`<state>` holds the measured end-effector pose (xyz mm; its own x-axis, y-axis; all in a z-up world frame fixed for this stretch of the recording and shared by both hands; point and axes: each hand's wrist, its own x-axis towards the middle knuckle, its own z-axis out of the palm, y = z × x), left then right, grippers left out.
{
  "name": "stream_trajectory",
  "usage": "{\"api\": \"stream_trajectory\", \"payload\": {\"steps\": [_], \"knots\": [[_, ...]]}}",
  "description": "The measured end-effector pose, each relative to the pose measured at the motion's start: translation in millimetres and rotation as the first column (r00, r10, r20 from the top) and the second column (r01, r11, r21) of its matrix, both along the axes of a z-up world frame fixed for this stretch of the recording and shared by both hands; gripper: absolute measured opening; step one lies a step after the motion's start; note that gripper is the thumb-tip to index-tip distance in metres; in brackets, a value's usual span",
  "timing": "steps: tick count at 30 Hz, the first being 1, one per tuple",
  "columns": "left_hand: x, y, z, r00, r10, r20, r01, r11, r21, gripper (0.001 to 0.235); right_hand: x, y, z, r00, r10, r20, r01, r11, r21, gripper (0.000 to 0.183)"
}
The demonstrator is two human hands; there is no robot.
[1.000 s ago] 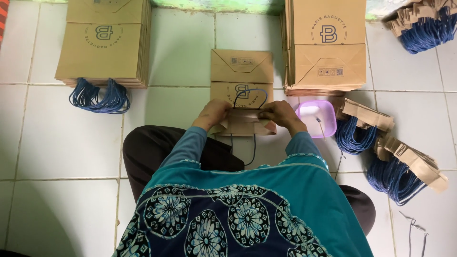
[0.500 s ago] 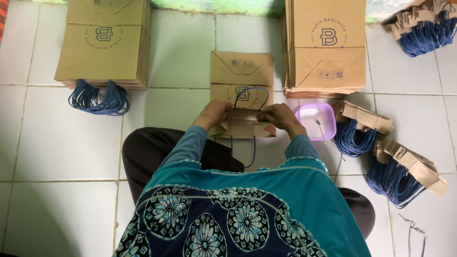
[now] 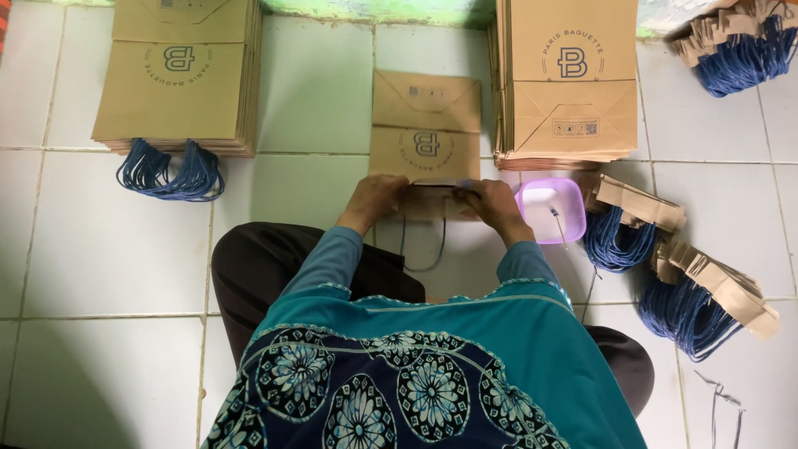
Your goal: The person sits on the floor and assembles paper bags by applying glue to cardboard inserts and attaching blue string handles. They fold the bag flaps to secure the handles and place the finished bags into a stack.
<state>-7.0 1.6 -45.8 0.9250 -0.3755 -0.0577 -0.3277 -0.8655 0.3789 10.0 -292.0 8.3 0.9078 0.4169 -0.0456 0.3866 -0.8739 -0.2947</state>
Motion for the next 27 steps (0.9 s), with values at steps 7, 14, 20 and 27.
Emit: {"api": "stream_trajectory", "payload": {"steps": [7,14,20,27], "knots": [[-37,-7,36,0.988,-0.156,-0.004,0.151,0.950,0.273,0.047,-36,-8,-40,0.814,0.328,0.480,-0.287,0.945,-0.159,0.036],[-36,-13,16,0.985,-0.170,0.008,0.155,0.918,0.365,0.055,-44,-6,-51,0.814,0.323,0.483,-0.251,0.945,-0.209,0.048],[-37,-14,3,0.989,-0.147,0.005,0.138,0.937,0.321,0.056,-49,-1,-62,0.786,0.340,0.517,-0.222,0.935,-0.278,0.048],[-35,-13,21,0.993,-0.116,-0.006,0.114,0.968,0.223,0.052,-44,-6,-63,0.829,0.316,0.462,-0.234,0.945,-0.228,0.045]]}}
